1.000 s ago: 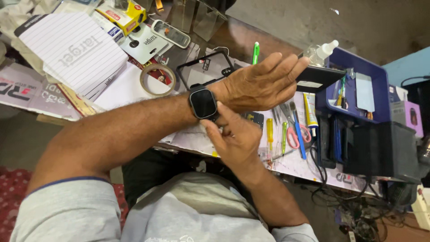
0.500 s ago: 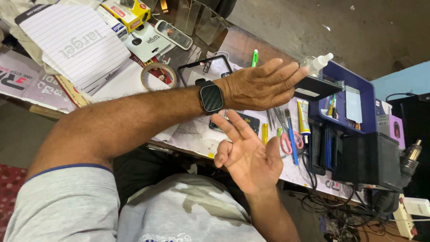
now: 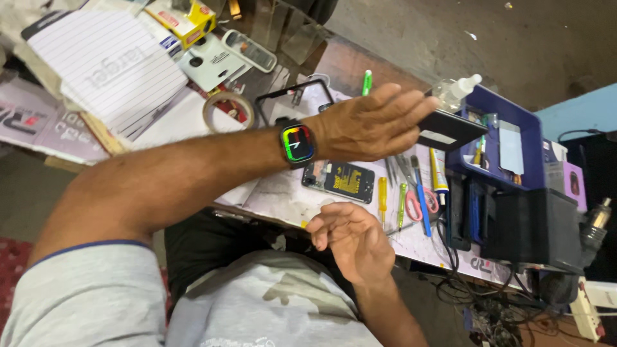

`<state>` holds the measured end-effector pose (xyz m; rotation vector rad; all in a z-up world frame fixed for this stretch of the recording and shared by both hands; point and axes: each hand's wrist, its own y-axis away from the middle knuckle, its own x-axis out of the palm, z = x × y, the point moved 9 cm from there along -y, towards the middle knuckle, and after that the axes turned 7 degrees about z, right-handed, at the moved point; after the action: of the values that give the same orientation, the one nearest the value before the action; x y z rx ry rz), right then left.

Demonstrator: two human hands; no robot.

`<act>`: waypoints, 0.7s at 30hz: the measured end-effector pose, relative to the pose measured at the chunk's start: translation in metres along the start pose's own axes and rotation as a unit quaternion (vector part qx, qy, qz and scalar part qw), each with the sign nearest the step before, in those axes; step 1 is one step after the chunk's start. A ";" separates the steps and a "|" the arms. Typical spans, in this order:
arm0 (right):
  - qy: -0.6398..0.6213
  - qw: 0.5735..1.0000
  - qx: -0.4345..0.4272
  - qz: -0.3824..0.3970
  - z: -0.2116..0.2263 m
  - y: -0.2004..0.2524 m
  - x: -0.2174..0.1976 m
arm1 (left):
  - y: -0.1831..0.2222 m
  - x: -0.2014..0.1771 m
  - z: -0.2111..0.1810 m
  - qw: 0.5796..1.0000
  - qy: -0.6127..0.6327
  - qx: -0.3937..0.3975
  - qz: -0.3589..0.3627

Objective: The person applies liquid to a phone's internal parts, cleans it with a brush, and uses tweezers to manipulate small internal components before fitting a cover onto the device.

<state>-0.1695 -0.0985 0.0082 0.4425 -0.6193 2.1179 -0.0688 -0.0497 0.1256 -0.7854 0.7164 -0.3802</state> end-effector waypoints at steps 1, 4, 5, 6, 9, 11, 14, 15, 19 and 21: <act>-0.024 1.000 0.001 0.021 0.004 -0.004 0.007 | -0.002 -0.001 0.002 0.999 0.043 -0.015 0.018; -0.104 0.993 -0.007 0.056 0.025 -0.022 0.027 | -0.002 -0.006 0.018 0.966 0.214 -0.131 0.066; -0.146 0.988 -0.007 0.053 0.031 -0.028 0.033 | -0.004 -0.010 0.020 0.961 0.233 -0.133 0.065; -0.190 0.980 -0.002 0.053 0.033 -0.034 0.039 | -0.003 -0.013 0.022 0.956 0.250 -0.138 0.067; -0.203 0.978 0.035 0.027 0.023 -0.047 0.043 | 0.002 -0.009 0.023 0.942 0.279 -0.152 0.107; -0.166 0.984 0.048 0.045 0.020 -0.040 0.041 | 0.014 -0.004 0.025 0.923 0.317 -0.179 0.123; -0.070 0.993 0.036 0.084 0.018 -0.017 0.028 | 0.039 0.002 0.032 0.866 0.420 -0.239 0.130; -0.031 0.994 0.026 0.097 0.023 -0.009 0.020 | 0.049 0.008 0.034 0.839 0.455 -0.261 0.144; 0.230 0.973 0.008 0.004 0.057 0.026 -0.020 | 0.092 0.037 0.029 0.667 0.631 -0.351 0.183; 0.461 0.879 -0.033 -0.113 0.084 0.035 -0.035 | 0.103 0.050 0.022 0.597 0.692 -0.353 0.201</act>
<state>-0.1709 -0.1871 0.0493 -0.5161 -0.0646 1.7925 -0.0132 0.0014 0.0369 -0.9269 2.6249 -0.2147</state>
